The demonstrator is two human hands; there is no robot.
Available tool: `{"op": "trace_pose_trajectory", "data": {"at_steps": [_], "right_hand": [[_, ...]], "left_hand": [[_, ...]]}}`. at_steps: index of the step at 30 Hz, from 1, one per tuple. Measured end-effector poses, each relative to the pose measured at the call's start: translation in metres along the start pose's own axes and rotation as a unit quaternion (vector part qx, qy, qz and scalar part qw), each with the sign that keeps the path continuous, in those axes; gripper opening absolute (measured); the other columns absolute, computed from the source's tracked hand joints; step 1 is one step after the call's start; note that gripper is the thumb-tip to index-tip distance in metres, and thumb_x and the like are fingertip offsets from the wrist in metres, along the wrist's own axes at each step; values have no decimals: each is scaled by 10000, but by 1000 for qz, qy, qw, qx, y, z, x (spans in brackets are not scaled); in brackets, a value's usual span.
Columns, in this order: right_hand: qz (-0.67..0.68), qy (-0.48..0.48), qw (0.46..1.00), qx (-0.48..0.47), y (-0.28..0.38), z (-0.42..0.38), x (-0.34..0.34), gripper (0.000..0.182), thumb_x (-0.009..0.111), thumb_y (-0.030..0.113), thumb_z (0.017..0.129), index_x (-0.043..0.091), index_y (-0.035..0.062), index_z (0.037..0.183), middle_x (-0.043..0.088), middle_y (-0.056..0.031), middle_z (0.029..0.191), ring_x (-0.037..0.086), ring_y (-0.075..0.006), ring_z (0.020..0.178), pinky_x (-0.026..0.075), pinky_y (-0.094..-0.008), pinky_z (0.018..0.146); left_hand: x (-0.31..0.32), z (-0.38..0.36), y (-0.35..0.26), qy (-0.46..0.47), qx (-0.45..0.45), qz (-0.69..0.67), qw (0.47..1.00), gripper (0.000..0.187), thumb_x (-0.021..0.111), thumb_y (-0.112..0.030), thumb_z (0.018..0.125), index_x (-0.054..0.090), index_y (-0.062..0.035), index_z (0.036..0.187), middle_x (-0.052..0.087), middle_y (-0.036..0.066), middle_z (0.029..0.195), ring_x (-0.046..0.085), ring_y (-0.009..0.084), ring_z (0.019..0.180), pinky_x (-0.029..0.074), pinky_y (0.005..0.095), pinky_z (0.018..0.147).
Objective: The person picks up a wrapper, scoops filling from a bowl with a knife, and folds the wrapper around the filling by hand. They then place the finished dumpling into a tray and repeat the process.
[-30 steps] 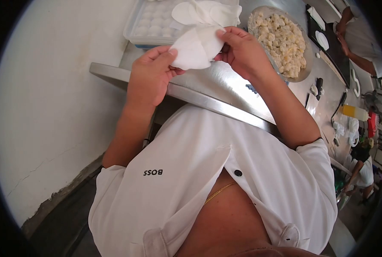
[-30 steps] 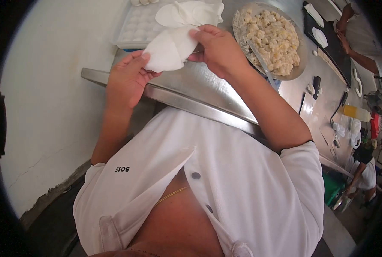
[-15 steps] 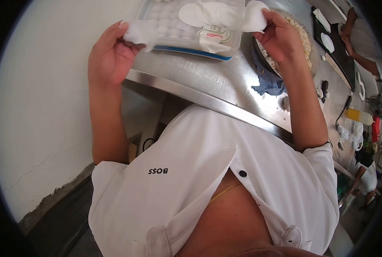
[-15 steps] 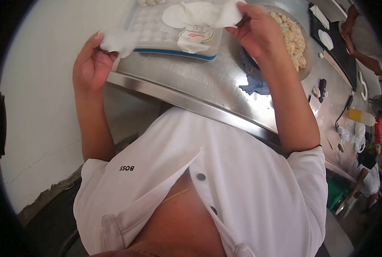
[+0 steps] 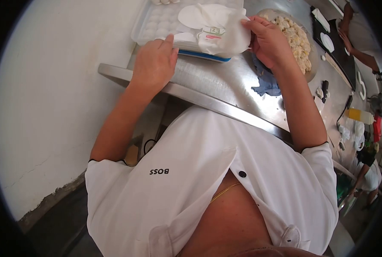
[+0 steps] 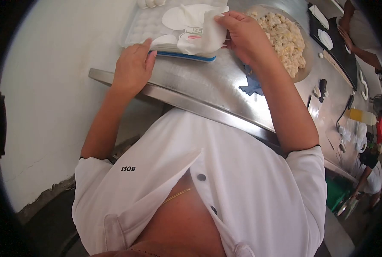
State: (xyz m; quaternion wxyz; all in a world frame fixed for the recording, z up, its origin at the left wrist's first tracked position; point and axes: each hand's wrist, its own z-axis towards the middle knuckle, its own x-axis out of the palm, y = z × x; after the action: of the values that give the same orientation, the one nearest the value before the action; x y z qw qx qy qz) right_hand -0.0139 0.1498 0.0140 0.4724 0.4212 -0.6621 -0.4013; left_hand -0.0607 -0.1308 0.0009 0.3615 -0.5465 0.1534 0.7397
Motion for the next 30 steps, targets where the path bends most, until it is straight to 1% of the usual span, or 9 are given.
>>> {"op": "trace_pose_trajectory", "data": {"at_steps": [7,10,13,15,18,19,21,28,30], "right_hand": [[-15,23,999,46,-6,-9,15,228,635,221,909,649,25,1026,659,-51,918,632,-130,756,531,-303,675],[3,108,993,53,1,-18,23,240,644,218,906,648,12,1029,656,-50,905,627,-126,749,528,-299,670],[34,125,990,61,6,-28,32,236,650,220,905,649,10,1012,652,-42,883,620,-121,733,519,-287,656],[44,154,985,68,6,-30,34,236,648,224,908,651,13,1013,651,-43,876,619,-117,726,514,-278,650],[25,157,985,68,-3,-23,28,255,648,235,909,644,7,1025,653,-51,884,624,-121,725,517,-281,655],[26,156,985,68,-3,-24,29,255,648,235,909,644,7,1025,653,-51,884,624,-121,725,517,-281,655],[32,122,990,68,0,-26,33,273,648,252,910,639,8,1031,651,-52,879,623,-128,733,519,-283,657],[-5,55,995,79,-2,-28,37,291,657,261,899,632,13,1049,650,-61,889,632,-149,771,530,-295,674],[-56,66,992,87,-3,-29,41,276,659,226,890,628,-2,1044,651,-73,912,643,-160,791,539,-298,701]], "left_hand": [[-4,-4,-21,-89,-7,5,996,237,675,-215,859,700,-16,986,646,169,965,593,356,877,480,454,793],[-5,-5,-30,-123,-14,24,992,261,675,-254,863,697,-2,928,647,208,1004,601,384,912,474,487,797],[-7,-5,-37,-138,-51,15,989,232,679,-227,844,656,-9,769,627,191,875,587,363,843,479,465,766],[-16,-1,-41,-20,-186,-16,982,299,647,-302,886,691,-6,876,668,213,943,614,377,912,475,483,795],[-21,1,-40,2,-248,-30,968,296,638,-301,890,689,-10,876,673,223,913,615,379,892,470,476,812],[-19,-1,-35,2,-248,-30,968,296,638,-301,890,689,-10,876,673,223,913,615,379,892,470,476,812],[-11,-8,-23,-3,-110,12,994,312,638,-316,889,692,-12,933,670,225,1017,618,360,906,466,461,836],[-16,-13,-40,-154,-65,60,984,285,689,-225,869,682,-6,1051,625,183,1195,620,301,966,473,422,883],[-17,-11,-57,-66,-98,-303,946,289,695,-172,884,651,9,1105,634,138,1161,616,210,962,496,326,824]]}}
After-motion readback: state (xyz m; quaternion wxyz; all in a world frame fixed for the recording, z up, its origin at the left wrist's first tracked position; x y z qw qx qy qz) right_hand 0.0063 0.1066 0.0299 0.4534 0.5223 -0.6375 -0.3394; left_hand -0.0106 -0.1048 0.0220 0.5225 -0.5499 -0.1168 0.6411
